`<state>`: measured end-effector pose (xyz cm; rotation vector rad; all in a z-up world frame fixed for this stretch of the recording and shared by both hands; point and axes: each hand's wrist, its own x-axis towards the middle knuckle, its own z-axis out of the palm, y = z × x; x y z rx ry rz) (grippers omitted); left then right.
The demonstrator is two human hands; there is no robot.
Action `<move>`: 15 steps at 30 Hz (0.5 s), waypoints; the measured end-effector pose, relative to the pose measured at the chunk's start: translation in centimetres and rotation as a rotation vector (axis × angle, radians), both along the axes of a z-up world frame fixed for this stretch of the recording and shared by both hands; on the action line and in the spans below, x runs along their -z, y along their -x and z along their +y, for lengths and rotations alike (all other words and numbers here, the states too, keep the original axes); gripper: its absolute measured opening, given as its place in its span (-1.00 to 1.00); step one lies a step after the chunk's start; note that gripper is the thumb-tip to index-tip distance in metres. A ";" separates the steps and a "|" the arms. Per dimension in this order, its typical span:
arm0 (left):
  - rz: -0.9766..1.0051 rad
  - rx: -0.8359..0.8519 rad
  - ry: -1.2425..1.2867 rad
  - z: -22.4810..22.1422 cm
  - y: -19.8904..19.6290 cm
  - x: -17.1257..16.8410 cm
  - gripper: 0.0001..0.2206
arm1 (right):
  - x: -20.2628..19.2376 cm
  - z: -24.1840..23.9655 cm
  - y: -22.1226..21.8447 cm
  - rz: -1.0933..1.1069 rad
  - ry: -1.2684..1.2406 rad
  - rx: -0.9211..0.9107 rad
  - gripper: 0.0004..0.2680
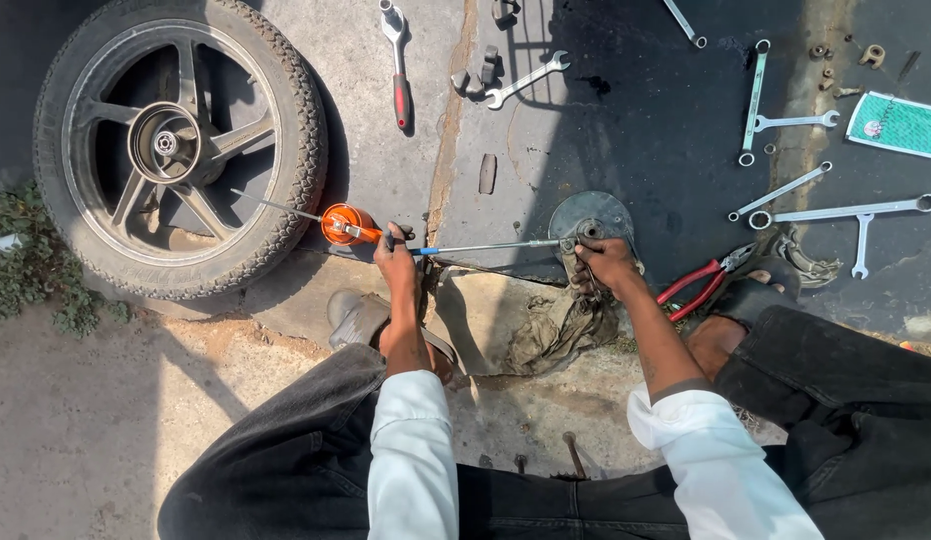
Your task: Replacing or repairing the drum brake shoes and components of a motorcycle wheel.
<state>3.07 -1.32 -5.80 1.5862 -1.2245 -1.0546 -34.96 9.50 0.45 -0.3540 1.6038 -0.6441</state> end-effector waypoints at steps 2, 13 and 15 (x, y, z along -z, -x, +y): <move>0.044 -0.184 0.086 0.4 1.5 2.6 -0.58 | 0.2 -0.1 0.0 -0.002 0.016 0.007 -0.79; 1.655 -0.826 -0.231 2.2 2.8 -0.6 -0.64 | -0.1 0.5 0.3 0.029 0.029 -0.001 -0.78; 1.841 -0.446 -0.275 2.5 -1.2 4.7 -0.72 | -0.3 0.0 -0.2 0.031 0.020 0.000 -0.78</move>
